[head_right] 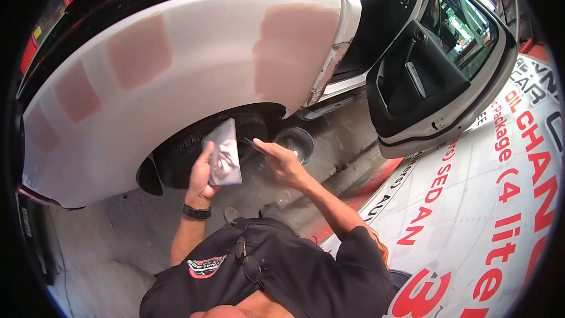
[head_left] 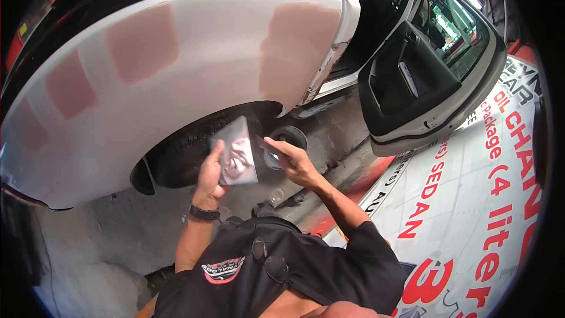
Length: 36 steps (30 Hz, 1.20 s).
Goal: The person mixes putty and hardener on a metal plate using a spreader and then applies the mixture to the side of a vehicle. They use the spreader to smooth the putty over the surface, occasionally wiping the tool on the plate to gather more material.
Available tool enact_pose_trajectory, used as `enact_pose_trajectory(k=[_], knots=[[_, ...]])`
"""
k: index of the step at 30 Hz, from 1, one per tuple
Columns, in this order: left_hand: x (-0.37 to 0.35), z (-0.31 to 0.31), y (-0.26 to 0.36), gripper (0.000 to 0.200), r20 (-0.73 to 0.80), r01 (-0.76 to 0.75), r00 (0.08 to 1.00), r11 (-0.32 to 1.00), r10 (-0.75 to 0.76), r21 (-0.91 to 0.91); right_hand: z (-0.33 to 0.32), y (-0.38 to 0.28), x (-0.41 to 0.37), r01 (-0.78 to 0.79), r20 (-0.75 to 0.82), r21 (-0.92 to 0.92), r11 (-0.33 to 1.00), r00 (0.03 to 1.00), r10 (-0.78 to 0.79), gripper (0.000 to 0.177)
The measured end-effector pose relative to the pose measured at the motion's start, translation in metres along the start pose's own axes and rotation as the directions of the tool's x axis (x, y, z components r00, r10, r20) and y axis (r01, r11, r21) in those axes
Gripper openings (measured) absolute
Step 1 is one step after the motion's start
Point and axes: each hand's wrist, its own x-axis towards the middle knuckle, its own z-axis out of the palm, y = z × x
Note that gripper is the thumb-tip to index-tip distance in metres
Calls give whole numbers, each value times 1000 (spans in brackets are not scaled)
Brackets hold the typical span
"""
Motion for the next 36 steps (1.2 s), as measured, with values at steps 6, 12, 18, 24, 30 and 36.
enact_pose_trajectory(k=[6, 12, 18, 24, 30, 36], knots=[[-4, 23, -16, 44, -250, -167, 921, 882, 300, 441, -33, -55, 17, 427, -120, 9, 904, 898, -422, 54], [-9, 38, -25, 66, -117, -26, 805, 231, 582, 973, -22, -35, 24, 467, 260, -720, 514, 868, -424, 51], [4, 25, -28, 65, -222, -42, 691, 345, 688, 938, 6, -28, -5, 654, 426, -540, 530, 756, -497, 44], [0, 45, 34, 45, -222, -312, 894, 896, 390, 315, -34, -40, -12, 447, 273, -349, 824, 889, -367, 50], [14, 45, -15, 49, -15, -68, 998, 983, 66, -171, -21, -79, 5, 594, -295, 184, 783, 793, -533, 43], [3, 69, -20, 51, -122, -202, 970, 976, 211, 88, -7, -35, 19, 474, 9, -260, 841, 872, -489, 62]])
